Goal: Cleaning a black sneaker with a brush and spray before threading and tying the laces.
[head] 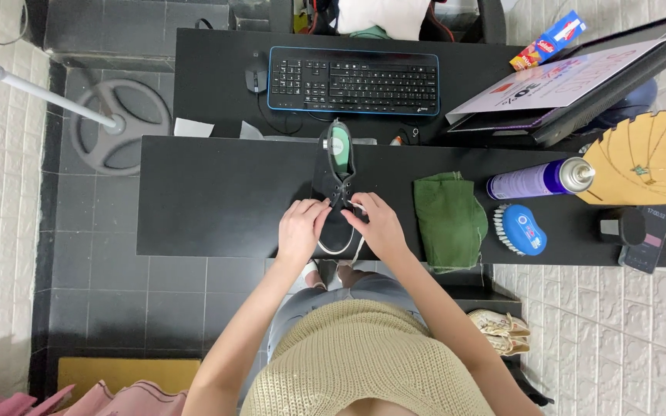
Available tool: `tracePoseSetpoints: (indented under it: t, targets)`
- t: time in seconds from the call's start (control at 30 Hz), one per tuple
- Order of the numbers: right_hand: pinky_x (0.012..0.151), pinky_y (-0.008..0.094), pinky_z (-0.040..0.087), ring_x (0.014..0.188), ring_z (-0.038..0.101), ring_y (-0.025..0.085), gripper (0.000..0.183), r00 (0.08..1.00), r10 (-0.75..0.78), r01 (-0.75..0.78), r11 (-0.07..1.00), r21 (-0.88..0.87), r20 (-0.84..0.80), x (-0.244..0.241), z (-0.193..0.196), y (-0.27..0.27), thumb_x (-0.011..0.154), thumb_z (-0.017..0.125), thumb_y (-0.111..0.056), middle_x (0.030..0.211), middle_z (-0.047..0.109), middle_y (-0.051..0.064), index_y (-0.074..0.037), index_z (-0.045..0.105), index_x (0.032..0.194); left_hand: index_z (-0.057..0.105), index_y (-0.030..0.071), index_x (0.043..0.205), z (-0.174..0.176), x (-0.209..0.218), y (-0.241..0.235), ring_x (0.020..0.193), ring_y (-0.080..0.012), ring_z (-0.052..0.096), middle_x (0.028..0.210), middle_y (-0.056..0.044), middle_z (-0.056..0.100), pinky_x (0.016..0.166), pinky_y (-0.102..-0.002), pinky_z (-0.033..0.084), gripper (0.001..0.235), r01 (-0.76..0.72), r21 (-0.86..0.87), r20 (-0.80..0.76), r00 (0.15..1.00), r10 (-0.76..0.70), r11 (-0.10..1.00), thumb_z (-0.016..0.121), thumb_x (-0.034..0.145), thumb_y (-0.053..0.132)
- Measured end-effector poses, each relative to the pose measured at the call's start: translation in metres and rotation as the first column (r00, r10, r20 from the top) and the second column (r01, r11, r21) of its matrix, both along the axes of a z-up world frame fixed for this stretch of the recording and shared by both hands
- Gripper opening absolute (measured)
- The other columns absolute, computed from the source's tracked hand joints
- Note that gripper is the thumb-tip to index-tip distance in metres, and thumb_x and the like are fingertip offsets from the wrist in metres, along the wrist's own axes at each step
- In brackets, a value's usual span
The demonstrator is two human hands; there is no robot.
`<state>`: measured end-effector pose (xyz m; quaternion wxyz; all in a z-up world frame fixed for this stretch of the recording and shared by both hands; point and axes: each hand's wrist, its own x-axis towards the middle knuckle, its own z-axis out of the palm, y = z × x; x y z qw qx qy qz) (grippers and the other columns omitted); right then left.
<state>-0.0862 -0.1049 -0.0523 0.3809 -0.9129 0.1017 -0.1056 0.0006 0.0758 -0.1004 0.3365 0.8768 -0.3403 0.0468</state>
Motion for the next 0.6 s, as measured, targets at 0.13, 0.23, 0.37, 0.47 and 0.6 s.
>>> tracePoseSetpoints:
  t: [0.13, 0.23, 0.37, 0.47, 0.6]
  targets:
    - [0.075, 0.037, 0.062, 0.082, 0.072, 0.026, 0.025, 0.999, 0.019, -0.018, 1.0, -0.02, 0.039, 0.002, 0.0, 0.002, 0.093, 0.08, -0.017, 0.095, 0.066, 0.009, -0.01, 0.061, 0.109, 0.078, 0.02, 0.104, -0.001, 0.0, -0.003, 0.084, -0.0183, 0.069, 0.091, 0.001, 0.07, 0.079, -0.032, 0.057, 0.016, -0.013, -0.02, 0.036, 0.999, 0.013, 1.0, 0.075, 0.098, 0.035]
    - [0.078, 0.035, 0.062, 0.087, 0.072, 0.023, 0.025, 1.0, -0.018, 0.018, 0.999, 0.042, 0.021, 0.003, -0.01, 0.002, 0.092, 0.081, -0.017, 0.093, 0.064, 0.005, -0.011, 0.061, 0.105, 0.078, 0.022, 0.101, 0.003, 0.002, -0.004, 0.08, -0.0176, 0.066, 0.086, 0.004, 0.068, 0.075, -0.031, 0.055, 0.015, -0.031, -0.013, 0.033, 0.999, 0.032, 0.999, 0.072, 0.1, 0.035]
    - [0.08, 0.034, 0.062, 0.091, 0.073, 0.023, 0.019, 0.999, -0.037, 0.036, 0.999, 0.031, 0.029, 0.004, -0.014, 0.002, 0.096, 0.078, -0.016, 0.094, 0.063, 0.004, -0.011, 0.062, 0.105, 0.077, 0.021, 0.105, -0.01, -0.001, -0.005, 0.084, -0.0178, 0.065, 0.09, 0.002, 0.067, 0.074, -0.031, 0.053, 0.014, -0.027, 0.028, 0.159, 0.987, 0.023, 0.999, 0.07, 0.101, 0.033]
    - [0.082, 0.032, 0.062, 0.094, 0.073, 0.021, 0.016, 0.998, -0.05, 0.05, 0.999, 0.003, 0.041, 0.0, -0.018, 0.005, 0.097, 0.076, -0.014, 0.096, 0.064, 0.004, -0.01, 0.064, 0.106, 0.076, 0.019, 0.11, -0.015, -0.004, -0.004, 0.091, -0.0182, 0.064, 0.094, 0.001, 0.066, 0.075, -0.031, 0.05, 0.016, -0.035, 0.054, 0.259, 0.966, 0.02, 0.998, 0.067, 0.103, 0.03]
    - [0.084, 0.03, 0.062, 0.094, 0.075, 0.02, 0.015, 0.995, -0.071, 0.073, 0.997, -0.029, 0.072, -0.007, -0.024, 0.006, 0.1, 0.074, -0.014, 0.097, 0.067, 0.004, -0.009, 0.067, 0.111, 0.076, 0.017, 0.113, -0.009, -0.004, -0.003, 0.095, -0.0167, 0.067, 0.091, 0.0, 0.065, 0.083, -0.029, 0.049, 0.015, -0.035, -0.009, 0.289, 0.957, 0.036, 0.999, 0.067, 0.103, 0.023]
